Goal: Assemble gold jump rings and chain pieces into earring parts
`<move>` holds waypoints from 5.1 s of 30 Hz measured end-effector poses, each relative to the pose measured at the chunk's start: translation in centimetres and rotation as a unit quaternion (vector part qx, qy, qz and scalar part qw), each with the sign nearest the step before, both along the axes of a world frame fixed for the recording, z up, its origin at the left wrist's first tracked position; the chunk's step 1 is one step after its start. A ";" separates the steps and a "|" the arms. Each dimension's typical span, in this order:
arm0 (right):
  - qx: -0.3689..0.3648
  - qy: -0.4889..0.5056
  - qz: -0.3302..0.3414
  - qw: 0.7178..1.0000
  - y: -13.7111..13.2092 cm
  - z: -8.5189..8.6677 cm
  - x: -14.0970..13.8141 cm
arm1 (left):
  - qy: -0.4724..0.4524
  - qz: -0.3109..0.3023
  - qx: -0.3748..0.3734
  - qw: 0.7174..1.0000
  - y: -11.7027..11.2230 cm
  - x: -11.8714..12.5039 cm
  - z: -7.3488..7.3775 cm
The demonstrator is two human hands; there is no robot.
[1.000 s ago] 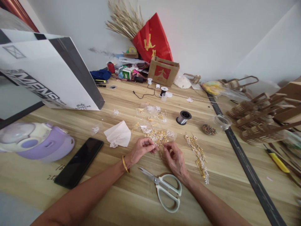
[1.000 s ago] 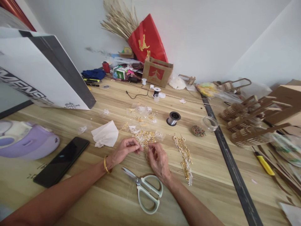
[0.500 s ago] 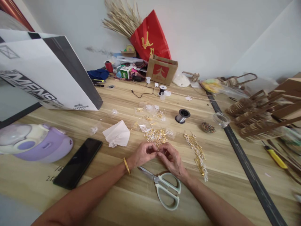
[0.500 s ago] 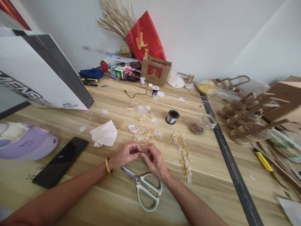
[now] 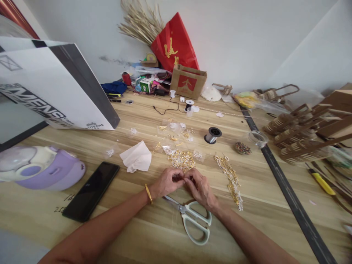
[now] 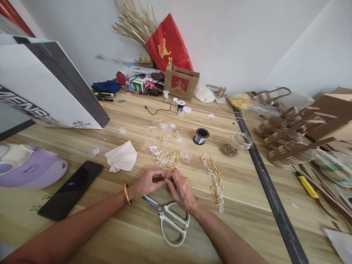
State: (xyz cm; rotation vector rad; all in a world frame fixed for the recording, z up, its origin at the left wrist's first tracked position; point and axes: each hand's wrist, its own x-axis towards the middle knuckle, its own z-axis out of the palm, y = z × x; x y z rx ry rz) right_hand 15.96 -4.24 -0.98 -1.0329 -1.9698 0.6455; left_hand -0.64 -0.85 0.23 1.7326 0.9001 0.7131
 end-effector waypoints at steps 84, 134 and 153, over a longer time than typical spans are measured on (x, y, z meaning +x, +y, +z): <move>-0.059 0.115 -0.035 0.991 0.1 0.7 -0.6 | -0.018 0.008 -0.030 0.999 0.2 -0.1 -0.2; -0.150 0.151 -0.087 0.973 0.1 0.5 -0.4 | -0.140 0.022 -0.202 0.969 1.1 -0.7 0.3; -0.098 0.099 -0.075 0.987 -0.1 0.4 -0.4 | -0.165 0.046 -0.230 0.958 1.7 -0.9 -0.1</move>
